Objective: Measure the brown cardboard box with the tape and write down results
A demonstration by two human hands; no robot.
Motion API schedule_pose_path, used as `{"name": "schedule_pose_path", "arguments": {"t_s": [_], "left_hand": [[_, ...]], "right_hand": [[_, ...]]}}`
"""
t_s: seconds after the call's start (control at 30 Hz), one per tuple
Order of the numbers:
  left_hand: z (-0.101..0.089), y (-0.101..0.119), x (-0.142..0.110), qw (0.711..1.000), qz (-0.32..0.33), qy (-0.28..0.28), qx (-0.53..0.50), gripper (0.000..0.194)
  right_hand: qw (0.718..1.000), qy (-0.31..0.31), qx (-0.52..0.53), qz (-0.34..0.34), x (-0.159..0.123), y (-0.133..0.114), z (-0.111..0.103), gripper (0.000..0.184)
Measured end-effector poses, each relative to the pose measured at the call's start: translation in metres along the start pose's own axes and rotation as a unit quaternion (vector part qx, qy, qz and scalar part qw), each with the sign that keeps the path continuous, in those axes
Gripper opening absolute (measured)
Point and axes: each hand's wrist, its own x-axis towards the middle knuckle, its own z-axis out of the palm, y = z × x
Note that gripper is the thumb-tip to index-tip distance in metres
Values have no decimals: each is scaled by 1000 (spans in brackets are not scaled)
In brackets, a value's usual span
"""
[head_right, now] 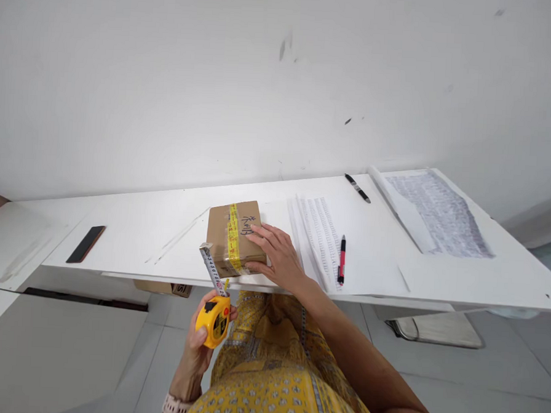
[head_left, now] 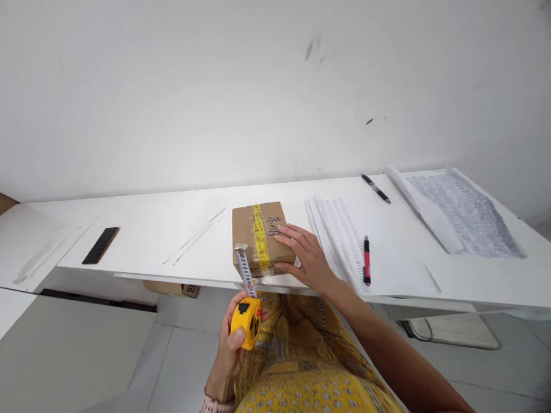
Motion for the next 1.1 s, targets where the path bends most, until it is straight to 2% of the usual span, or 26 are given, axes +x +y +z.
{"name": "schedule_pose_path", "arguments": {"t_s": [0.1,0.23,0.37,0.57,0.77,0.9,1.1], "left_hand": [[2,7,4,1000,-16,-6,-9,76],[13,16,11,999,-19,-10,-27,73],[24,28,23,999,4,-1,-46,66],[44,49,54,998,24,31,-51,53],[56,60,74,998,-2,52,-34,55],[59,59,77,997,-12,68,-24,55],[59,56,83,998,1,61,-6,53]], "right_hand": [[999,28,-38,-11,6,1,13,54],[997,41,-63,-34,35,5,21,50],[997,34,-70,-24,72,15,20,44],[998,1,-58,10,118,29,9,36],[998,-30,-36,40,131,32,3,35],[997,-47,-25,48,135,34,2,35],[995,-57,-33,72,144,31,-1,36]]}}
